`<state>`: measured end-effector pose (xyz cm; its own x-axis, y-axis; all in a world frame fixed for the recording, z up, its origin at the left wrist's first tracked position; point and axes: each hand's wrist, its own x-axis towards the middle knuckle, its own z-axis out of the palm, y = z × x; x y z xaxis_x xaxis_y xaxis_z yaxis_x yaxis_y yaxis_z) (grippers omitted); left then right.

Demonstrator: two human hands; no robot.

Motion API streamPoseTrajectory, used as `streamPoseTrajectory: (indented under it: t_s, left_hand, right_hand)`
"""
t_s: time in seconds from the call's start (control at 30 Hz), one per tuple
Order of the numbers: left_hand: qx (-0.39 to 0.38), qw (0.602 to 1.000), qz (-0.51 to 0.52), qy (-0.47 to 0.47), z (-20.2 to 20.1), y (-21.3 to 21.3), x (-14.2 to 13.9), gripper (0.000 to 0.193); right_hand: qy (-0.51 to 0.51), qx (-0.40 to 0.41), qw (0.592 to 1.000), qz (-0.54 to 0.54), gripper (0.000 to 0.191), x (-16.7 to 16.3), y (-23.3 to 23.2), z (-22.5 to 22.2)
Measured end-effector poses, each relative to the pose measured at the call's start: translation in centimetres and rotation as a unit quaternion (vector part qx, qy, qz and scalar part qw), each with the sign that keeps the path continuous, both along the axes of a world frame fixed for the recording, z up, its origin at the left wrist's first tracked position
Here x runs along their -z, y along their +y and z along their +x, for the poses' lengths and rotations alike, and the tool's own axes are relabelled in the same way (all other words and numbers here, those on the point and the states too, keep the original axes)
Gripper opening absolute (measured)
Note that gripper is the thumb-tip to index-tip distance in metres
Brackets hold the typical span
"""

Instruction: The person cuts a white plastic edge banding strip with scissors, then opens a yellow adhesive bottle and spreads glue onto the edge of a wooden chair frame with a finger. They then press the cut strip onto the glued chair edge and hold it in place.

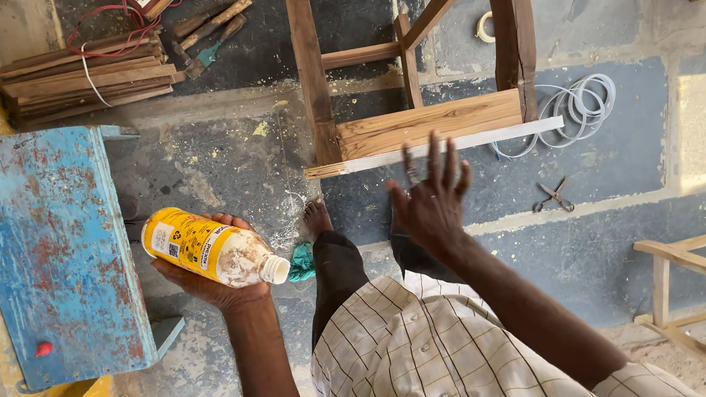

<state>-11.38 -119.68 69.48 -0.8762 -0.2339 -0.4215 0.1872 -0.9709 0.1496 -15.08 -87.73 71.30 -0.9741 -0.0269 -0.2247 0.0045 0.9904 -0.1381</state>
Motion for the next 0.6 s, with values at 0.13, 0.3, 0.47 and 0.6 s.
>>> streamPoseTrajectory:
  t_s: [0.13,0.3,0.47,0.6]
  left_hand:
    - [0.011,1.0,0.0,0.019,-1.2,-0.5,-0.4,0.077]
    - [0.066,0.997,0.011,0.036,-2.0,-1.0,-0.8,0.079]
    - [0.104,0.993,-0.004,0.051,-2.8,0.1,-0.7,0.079]
    - [0.114,0.992,0.01,0.046,-3.6,1.6,-1.2,0.077]
  right_hand:
    - [-0.001,-0.048,0.998,-0.028,0.063,0.8,-3.8,0.0]
    - [-0.016,0.083,0.995,0.049,0.066,0.1,4.7,-0.4]
    - [0.055,0.129,0.989,0.052,0.069,-1.0,7.8,0.2]
    - [-0.118,-0.008,0.993,-0.007,0.066,0.6,1.8,1.1]
